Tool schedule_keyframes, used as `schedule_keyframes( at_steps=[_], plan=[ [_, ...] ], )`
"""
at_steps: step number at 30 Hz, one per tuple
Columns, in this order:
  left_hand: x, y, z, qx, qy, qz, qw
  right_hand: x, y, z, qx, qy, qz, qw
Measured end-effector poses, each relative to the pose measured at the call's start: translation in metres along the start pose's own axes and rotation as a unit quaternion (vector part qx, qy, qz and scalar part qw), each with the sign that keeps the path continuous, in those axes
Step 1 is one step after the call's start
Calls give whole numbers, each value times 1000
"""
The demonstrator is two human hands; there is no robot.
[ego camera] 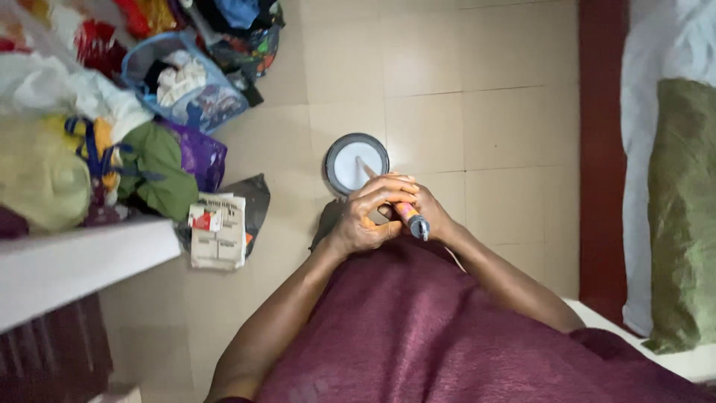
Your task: The person is mopping the tiled floor of a bedroom using a mop and a bucket of soapy water.
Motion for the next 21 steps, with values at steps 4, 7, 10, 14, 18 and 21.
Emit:
schedule_keyframes(
  at_steps=[4,7,10,14,18,21],
  plan=[
    [-12,3,15,-17,-47,-30,998,10,6,-11,71,28,-54,996],
    [-1,6,10,-35,-58,-75,995,-42,9,-11,80,61,-25,995],
    [5,3,6,-43,-48,-131,989,-72,12,-20,59,23,44,997],
    [-6,1,5,-69,-28,-138,988,-40,17,-13,36,-138,111,984],
    [-32,-11,-11,-36,14,-18,999,-36,0,-25,67,-136,174,973],
    [-44,-26,-20,30,79,-15,996,-33,3,-22,74,-120,134,981]
  ],
)
Point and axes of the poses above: each hand's wrist, its own z-axis away from the middle knuckle, its own y-axis out of the palm, x = y × z, the point moved 1 cm from there along -z, towards the middle knuckle, and after that the axes turned 6 degrees about -z, right-handed, at the moved point
